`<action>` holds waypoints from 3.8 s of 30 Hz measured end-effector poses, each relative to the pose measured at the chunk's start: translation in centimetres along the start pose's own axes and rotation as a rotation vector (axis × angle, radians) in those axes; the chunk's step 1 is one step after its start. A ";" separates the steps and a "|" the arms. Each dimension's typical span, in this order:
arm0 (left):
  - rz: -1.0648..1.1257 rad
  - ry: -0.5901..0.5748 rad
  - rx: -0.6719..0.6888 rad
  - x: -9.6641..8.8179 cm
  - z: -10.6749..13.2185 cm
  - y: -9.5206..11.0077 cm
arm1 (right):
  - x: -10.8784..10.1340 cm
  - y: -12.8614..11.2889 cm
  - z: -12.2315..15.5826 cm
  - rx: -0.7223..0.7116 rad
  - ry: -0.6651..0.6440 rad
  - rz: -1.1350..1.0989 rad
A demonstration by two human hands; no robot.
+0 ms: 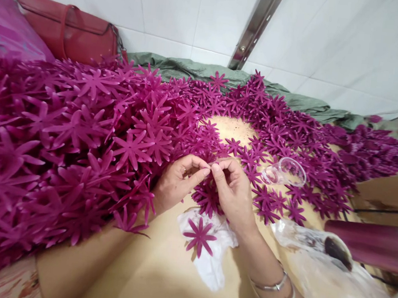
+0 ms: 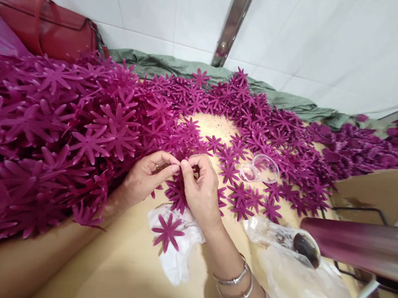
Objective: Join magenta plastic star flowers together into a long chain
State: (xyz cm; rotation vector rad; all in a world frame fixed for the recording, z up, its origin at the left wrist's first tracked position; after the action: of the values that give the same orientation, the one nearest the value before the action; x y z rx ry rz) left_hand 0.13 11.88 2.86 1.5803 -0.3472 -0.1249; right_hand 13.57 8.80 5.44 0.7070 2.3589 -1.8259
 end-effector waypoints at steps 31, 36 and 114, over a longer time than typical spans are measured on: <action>0.035 0.133 -0.116 -1.2 -0.3 -0.8 | -0.8 -3.8 0.8 -0.443 0.145 0.392; 0.002 0.159 -0.139 -1.2 0.0 -1.3 | -0.4 -4.0 1.2 -0.464 0.145 0.445; -0.084 0.276 0.365 -2.1 0.4 2.2 | -1.3 1.2 -0.5 0.145 0.059 -0.307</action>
State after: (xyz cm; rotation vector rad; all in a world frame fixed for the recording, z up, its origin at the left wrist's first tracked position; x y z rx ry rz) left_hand -2.29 12.09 4.77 1.9459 -0.0885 0.0983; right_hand 15.29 9.08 4.94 0.4342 2.5091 -2.1420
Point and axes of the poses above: each hand's wrist, its own z-axis away from the middle knuckle, its own x-axis out of the palm, y = z × x, the point moved 8 cm from there along -z, towards the middle knuckle, and after that the axes turned 3 degrees about y, right-handed, at the moved point
